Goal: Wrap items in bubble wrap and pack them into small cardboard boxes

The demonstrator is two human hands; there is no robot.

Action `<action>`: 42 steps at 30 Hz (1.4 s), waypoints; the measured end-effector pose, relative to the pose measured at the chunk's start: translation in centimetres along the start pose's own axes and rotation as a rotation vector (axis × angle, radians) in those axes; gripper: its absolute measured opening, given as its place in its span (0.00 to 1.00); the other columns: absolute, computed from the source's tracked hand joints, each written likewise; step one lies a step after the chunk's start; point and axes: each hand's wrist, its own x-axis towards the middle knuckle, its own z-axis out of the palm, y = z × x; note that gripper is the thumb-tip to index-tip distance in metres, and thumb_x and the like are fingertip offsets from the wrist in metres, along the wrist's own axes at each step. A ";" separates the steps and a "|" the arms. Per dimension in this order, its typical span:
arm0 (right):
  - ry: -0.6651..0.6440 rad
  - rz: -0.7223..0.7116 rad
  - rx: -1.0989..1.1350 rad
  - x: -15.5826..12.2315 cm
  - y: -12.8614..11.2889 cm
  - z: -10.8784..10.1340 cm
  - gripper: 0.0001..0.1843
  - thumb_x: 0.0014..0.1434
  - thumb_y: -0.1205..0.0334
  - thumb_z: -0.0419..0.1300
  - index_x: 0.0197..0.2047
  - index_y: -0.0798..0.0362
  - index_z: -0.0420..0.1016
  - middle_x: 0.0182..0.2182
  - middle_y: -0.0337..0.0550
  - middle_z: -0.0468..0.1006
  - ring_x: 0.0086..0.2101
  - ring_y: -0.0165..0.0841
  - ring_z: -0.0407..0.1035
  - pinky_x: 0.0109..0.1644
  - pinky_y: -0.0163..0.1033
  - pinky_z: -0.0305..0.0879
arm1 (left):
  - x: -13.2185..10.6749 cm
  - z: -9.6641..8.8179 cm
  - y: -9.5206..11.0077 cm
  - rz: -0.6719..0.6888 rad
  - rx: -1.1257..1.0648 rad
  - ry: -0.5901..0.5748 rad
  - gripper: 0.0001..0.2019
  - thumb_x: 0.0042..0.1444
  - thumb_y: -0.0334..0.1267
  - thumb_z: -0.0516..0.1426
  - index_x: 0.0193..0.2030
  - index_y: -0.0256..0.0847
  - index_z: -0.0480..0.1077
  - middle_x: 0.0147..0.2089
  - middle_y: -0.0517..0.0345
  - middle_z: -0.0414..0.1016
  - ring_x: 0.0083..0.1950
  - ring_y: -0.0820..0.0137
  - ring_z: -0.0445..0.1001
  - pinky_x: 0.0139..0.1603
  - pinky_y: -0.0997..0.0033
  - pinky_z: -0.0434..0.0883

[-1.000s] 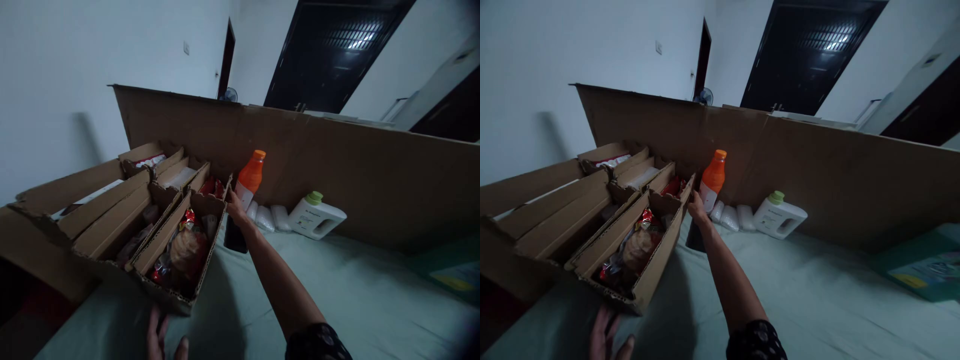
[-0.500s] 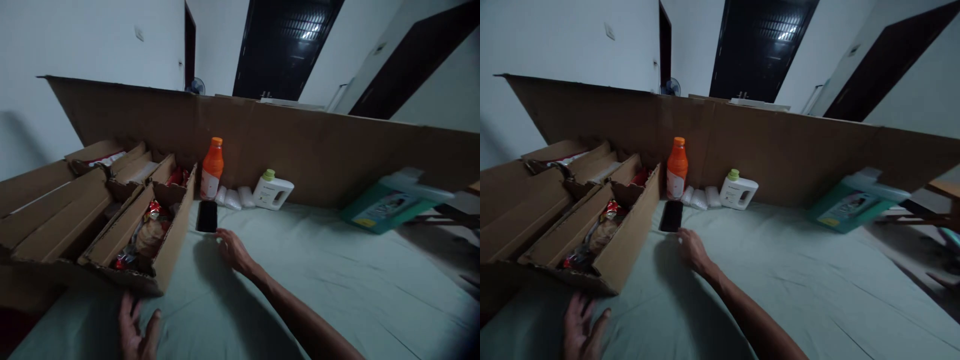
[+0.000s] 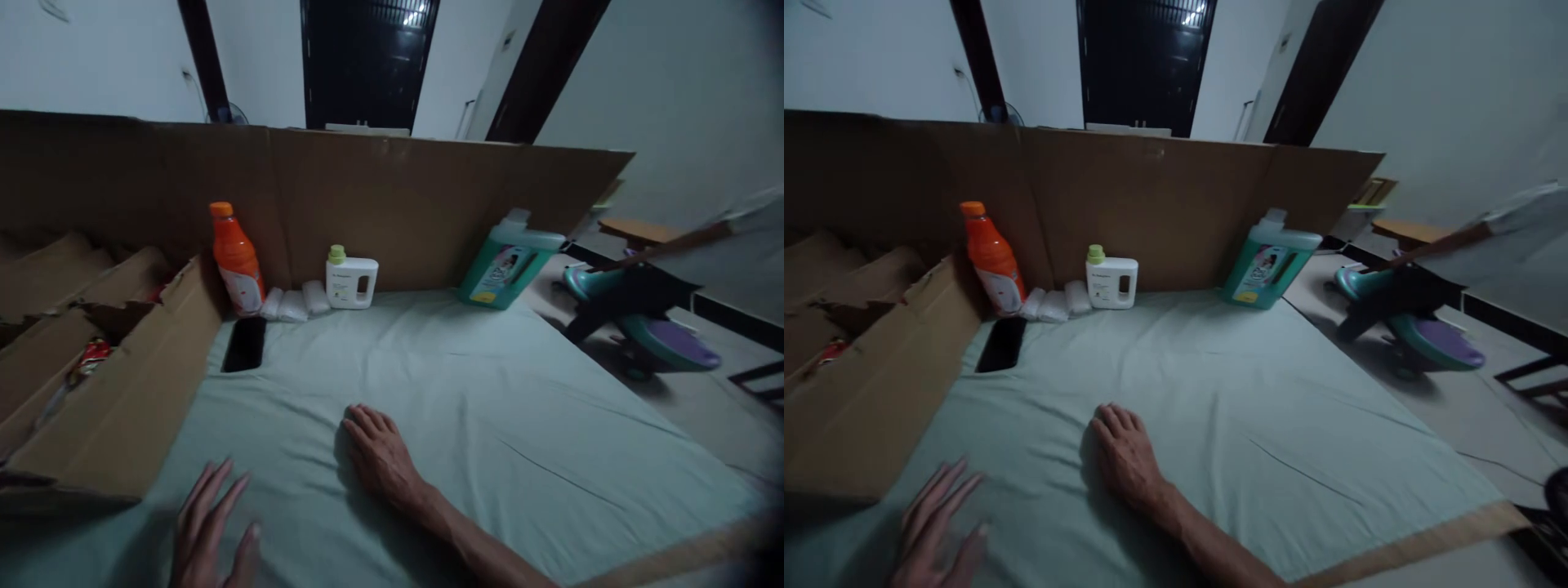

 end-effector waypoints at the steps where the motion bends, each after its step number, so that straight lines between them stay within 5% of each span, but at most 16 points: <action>1: -0.013 -0.012 0.005 -0.1 -0.3 0.0 0.23 0.62 0.67 0.57 0.61 0.52 0.70 0.64 0.52 0.69 0.63 0.45 0.61 0.66 0.51 0.58 | 1.5 1.2 0.9 0.080 0.018 -0.073 0.16 0.61 0.41 0.56 0.55 0.47 0.73 0.64 0.49 0.71 0.70 0.51 0.63 0.70 0.45 0.63; 4: -0.028 -0.033 0.019 -0.2 -0.9 -0.1 0.20 0.65 0.66 0.55 0.60 0.52 0.69 0.64 0.52 0.69 0.63 0.44 0.60 0.66 0.52 0.57 | 6.6 5.6 3.2 0.231 0.078 -0.221 0.17 0.62 0.38 0.53 0.55 0.41 0.74 0.64 0.45 0.71 0.69 0.52 0.63 0.69 0.45 0.65; 8: 0.012 -0.072 0.061 -0.8 -1.4 -0.1 0.19 0.66 0.62 0.56 0.60 0.52 0.69 0.63 0.53 0.69 0.63 0.45 0.59 0.67 0.52 0.54 | 11.9 11.6 4.3 0.267 0.247 -0.406 0.20 0.61 0.36 0.52 0.57 0.34 0.74 0.65 0.41 0.71 0.70 0.51 0.61 0.69 0.45 0.64; 11: -0.030 -0.224 0.122 -1.6 -2.0 -0.1 0.22 0.64 0.57 0.58 0.61 0.51 0.68 0.64 0.51 0.67 0.63 0.44 0.59 0.68 0.51 0.52 | 12.8 13.8 4.0 0.281 0.308 -0.464 0.22 0.63 0.40 0.53 0.60 0.31 0.72 0.65 0.38 0.70 0.69 0.51 0.63 0.68 0.46 0.65; 13: -0.069 -0.321 0.153 -1.9 -2.6 -0.1 0.24 0.64 0.53 0.59 0.61 0.51 0.68 0.64 0.51 0.68 0.63 0.44 0.58 0.67 0.50 0.52 | 11.8 13.6 3.7 0.296 0.326 -0.483 0.22 0.65 0.41 0.51 0.62 0.34 0.71 0.67 0.41 0.69 0.70 0.54 0.63 0.68 0.47 0.64; 20: -0.154 -0.567 0.193 -2.6 -5.4 0.0 0.19 0.67 0.59 0.54 0.58 0.53 0.72 0.63 0.50 0.71 0.63 0.42 0.60 0.65 0.49 0.55 | 4.4 5.4 2.1 0.247 0.396 -0.491 0.22 0.69 0.40 0.47 0.66 0.38 0.67 0.71 0.46 0.64 0.73 0.59 0.58 0.73 0.52 0.57; 24: -0.187 -0.620 0.184 -3.1 -6.3 0.2 0.22 0.68 0.56 0.55 0.63 0.51 0.69 0.66 0.51 0.67 0.65 0.44 0.58 0.67 0.52 0.54 | 0.0 0.6 1.0 0.131 0.484 -0.452 0.23 0.68 0.42 0.49 0.67 0.40 0.66 0.72 0.44 0.62 0.74 0.55 0.57 0.73 0.45 0.54; 28: -0.208 -0.591 0.159 -3.2 -6.9 -0.1 0.22 0.70 0.58 0.53 0.64 0.49 0.69 0.66 0.50 0.67 0.66 0.43 0.58 0.67 0.53 0.56 | -3.2 -2.3 0.5 0.039 0.543 -0.417 0.24 0.68 0.43 0.50 0.69 0.43 0.64 0.73 0.46 0.61 0.74 0.53 0.57 0.74 0.37 0.46; 35: -0.197 -0.569 0.059 -3.4 -7.8 0.2 0.23 0.69 0.60 0.54 0.65 0.51 0.70 0.67 0.53 0.67 0.65 0.47 0.60 0.65 0.57 0.61 | -4.6 -5.6 -0.4 -0.147 0.543 -0.328 0.24 0.65 0.42 0.52 0.66 0.40 0.67 0.72 0.47 0.64 0.73 0.54 0.57 0.74 0.43 0.51; 39: -0.113 -0.594 0.024 -3.5 -7.3 1.4 0.22 0.69 0.59 0.53 0.64 0.51 0.71 0.66 0.52 0.68 0.64 0.48 0.62 0.62 0.57 0.64 | -4.1 -9.9 -3.9 -0.386 0.590 -0.225 0.20 0.63 0.42 0.54 0.58 0.39 0.75 0.65 0.47 0.72 0.67 0.56 0.66 0.70 0.56 0.61; 42: -0.081 -0.589 0.035 -3.4 -7.0 2.1 0.22 0.70 0.58 0.52 0.64 0.50 0.72 0.65 0.51 0.69 0.63 0.48 0.63 0.61 0.57 0.66 | -2.9 -14.1 -7.6 -0.606 0.669 -0.092 0.19 0.62 0.37 0.53 0.56 0.36 0.75 0.61 0.42 0.74 0.63 0.53 0.70 0.66 0.55 0.64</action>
